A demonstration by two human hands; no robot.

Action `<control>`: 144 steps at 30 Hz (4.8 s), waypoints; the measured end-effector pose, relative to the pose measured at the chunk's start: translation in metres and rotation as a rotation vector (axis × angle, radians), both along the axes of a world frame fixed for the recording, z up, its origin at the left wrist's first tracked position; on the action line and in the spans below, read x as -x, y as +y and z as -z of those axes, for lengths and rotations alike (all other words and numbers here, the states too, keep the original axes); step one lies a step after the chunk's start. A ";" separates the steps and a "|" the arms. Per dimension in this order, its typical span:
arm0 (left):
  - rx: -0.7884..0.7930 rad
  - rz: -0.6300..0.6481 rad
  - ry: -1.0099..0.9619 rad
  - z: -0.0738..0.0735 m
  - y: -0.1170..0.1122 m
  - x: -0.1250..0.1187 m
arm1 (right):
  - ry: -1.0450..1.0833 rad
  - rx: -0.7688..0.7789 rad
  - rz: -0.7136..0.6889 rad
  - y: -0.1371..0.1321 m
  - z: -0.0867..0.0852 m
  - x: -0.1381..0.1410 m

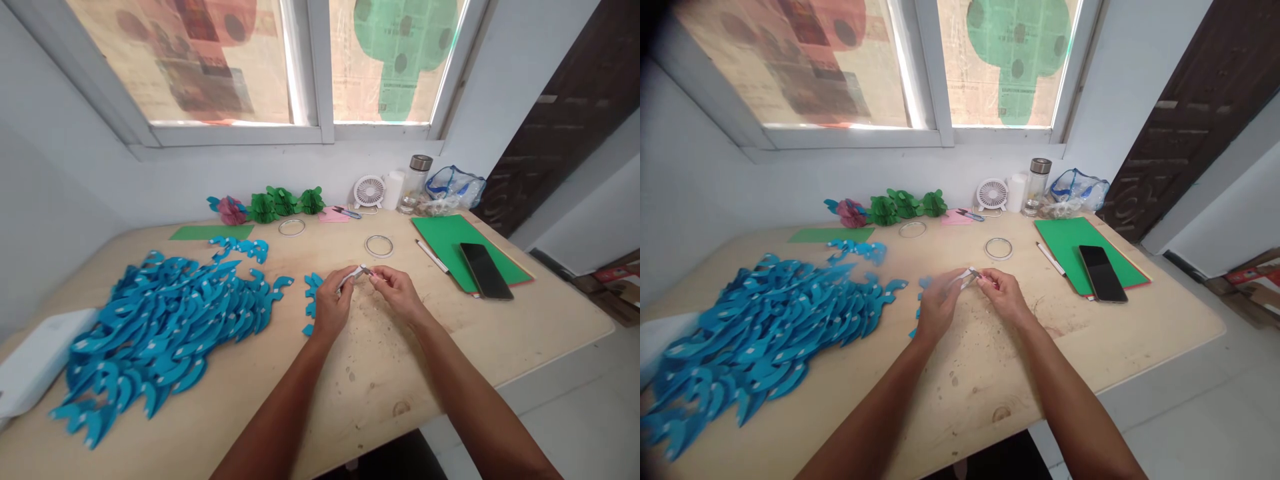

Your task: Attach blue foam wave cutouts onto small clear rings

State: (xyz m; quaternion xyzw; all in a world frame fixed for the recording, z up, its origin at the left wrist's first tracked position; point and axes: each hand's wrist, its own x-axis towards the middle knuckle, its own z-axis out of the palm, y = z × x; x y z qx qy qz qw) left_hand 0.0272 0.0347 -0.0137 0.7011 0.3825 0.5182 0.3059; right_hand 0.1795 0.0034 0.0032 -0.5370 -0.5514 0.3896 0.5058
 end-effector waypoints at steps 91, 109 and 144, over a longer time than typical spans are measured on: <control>0.222 -0.093 -0.167 -0.004 -0.004 -0.006 | -0.137 -0.156 0.127 -0.005 0.002 0.010; 0.286 -0.039 -0.306 -0.001 -0.005 -0.011 | -0.214 -0.137 0.062 -0.006 0.003 0.014; 0.263 -0.039 -0.241 -0.008 -0.010 -0.010 | 0.067 -0.114 0.159 -0.002 0.003 0.012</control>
